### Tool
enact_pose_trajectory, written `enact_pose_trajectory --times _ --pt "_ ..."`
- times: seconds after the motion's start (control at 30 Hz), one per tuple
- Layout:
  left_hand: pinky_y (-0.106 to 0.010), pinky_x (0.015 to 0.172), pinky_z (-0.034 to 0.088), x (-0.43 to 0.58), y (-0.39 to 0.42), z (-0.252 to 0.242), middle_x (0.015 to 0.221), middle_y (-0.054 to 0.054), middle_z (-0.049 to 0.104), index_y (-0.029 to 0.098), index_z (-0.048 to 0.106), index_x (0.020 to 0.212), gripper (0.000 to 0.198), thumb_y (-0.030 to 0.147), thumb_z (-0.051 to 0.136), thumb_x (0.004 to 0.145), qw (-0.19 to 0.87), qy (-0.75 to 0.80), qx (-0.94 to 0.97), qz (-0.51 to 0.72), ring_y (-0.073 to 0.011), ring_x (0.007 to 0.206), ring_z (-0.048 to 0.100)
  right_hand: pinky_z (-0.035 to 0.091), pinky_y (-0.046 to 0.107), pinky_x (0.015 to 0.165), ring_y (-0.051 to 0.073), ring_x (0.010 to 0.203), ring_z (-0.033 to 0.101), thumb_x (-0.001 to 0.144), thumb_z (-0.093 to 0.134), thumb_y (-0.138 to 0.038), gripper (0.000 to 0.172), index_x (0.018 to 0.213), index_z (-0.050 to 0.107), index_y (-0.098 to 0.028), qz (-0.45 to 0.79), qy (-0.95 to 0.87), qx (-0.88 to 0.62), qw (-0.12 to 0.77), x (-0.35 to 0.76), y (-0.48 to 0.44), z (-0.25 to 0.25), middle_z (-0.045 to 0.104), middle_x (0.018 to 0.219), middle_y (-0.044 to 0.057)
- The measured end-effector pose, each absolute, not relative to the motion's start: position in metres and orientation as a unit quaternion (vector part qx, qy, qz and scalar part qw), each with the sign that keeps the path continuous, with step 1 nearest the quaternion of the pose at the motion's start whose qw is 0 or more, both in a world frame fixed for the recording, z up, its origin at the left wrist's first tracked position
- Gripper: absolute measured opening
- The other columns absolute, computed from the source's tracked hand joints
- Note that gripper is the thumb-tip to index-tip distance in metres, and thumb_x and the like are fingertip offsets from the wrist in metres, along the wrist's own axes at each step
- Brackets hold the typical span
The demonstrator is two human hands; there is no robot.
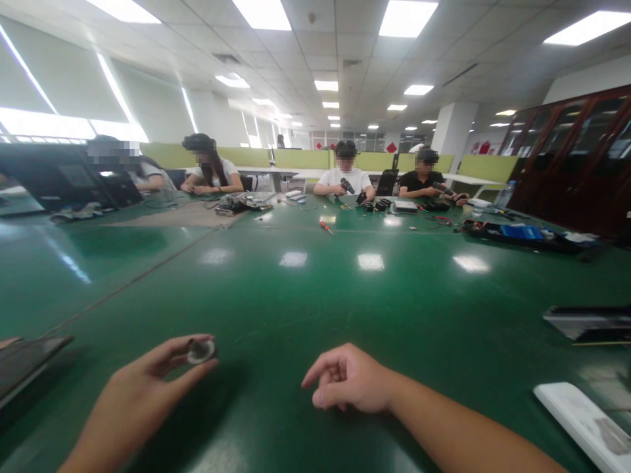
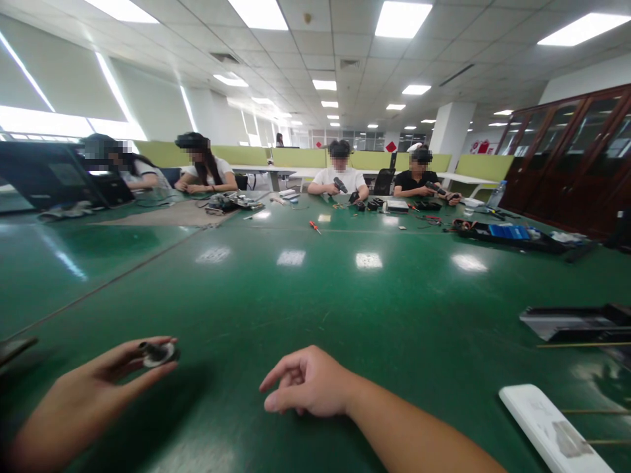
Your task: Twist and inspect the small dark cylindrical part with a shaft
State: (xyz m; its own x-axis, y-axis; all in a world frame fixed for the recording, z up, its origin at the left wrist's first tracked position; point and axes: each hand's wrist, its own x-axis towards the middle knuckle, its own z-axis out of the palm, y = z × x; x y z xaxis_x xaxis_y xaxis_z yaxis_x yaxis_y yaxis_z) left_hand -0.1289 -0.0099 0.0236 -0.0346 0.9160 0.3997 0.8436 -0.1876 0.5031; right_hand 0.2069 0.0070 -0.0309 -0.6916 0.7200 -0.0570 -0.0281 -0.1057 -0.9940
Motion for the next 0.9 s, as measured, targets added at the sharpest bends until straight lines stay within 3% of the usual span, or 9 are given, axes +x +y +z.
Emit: enact_pose_trajectory --times 0.17,0.27,0.4,0.53,0.67,0.9 --pt "-0.032 0.083 0.059 -0.039 0.025 0.030 0.103 -0.006 0.076 0.023 0.073 0.113 0.033 0.041 0.072 0.085 0.157 0.442 0.820 0.329 -0.0223 0.091 0.072 0.039 0.021 0.049 0.008 0.052 0.049 0.072 0.073 -0.023 0.029 0.099 0.067 -0.015 0.600 -0.569 -0.344 0.445 0.210 0.023 -0.041 0.059 0.069 -0.004" --pt "-0.032 0.089 0.056 0.002 0.038 0.027 0.111 -0.007 0.072 0.025 0.068 0.125 0.033 0.031 0.062 0.093 0.180 0.355 0.866 0.304 -0.0205 0.099 0.068 0.041 0.022 0.051 0.008 0.055 0.050 0.069 0.064 -0.012 0.039 0.107 0.061 -0.019 0.539 -0.541 -0.408 0.501 0.213 0.033 -0.048 0.059 0.080 -0.004" --pt "-0.034 0.093 0.055 0.017 0.045 0.005 0.117 -0.009 0.069 0.025 0.061 0.133 0.040 0.024 0.061 0.093 0.189 0.289 0.884 0.315 -0.0207 0.105 0.066 0.040 0.021 0.052 0.008 0.057 0.050 0.067 0.058 -0.007 0.049 0.114 0.055 -0.022 0.526 -0.533 -0.430 0.505 0.215 0.036 -0.053 0.058 0.091 -0.002" --pt "-0.033 0.086 0.057 0.009 0.043 -0.016 0.106 -0.008 0.073 0.022 0.066 0.119 0.036 0.025 0.073 0.083 0.197 0.316 0.853 0.365 -0.0214 0.095 0.070 0.041 0.021 0.060 0.011 0.068 0.054 0.065 0.054 -0.001 0.051 0.112 0.056 -0.021 0.525 -0.570 -0.421 0.471 0.215 0.032 -0.051 0.059 0.093 0.000" --pt "-0.031 0.082 0.057 0.004 0.045 -0.017 0.099 -0.007 0.074 0.021 0.069 0.106 0.024 0.028 0.074 0.083 0.224 0.322 0.834 0.388 -0.0208 0.090 0.070 0.038 0.023 0.059 0.010 0.064 0.050 0.068 0.057 -0.003 0.044 0.109 0.058 -0.021 0.514 -0.574 -0.441 0.460 0.213 0.027 -0.049 0.059 0.093 0.000" --pt "-0.031 0.082 0.054 0.007 0.055 -0.017 0.099 -0.005 0.073 0.023 0.072 0.108 0.023 0.030 0.073 0.086 0.272 0.333 0.812 0.394 -0.0199 0.091 0.069 0.034 0.023 0.055 0.008 0.056 0.041 0.071 0.064 -0.009 0.036 0.105 0.062 -0.020 0.488 -0.572 -0.457 0.474 0.210 0.019 -0.043 0.061 0.084 -0.002"
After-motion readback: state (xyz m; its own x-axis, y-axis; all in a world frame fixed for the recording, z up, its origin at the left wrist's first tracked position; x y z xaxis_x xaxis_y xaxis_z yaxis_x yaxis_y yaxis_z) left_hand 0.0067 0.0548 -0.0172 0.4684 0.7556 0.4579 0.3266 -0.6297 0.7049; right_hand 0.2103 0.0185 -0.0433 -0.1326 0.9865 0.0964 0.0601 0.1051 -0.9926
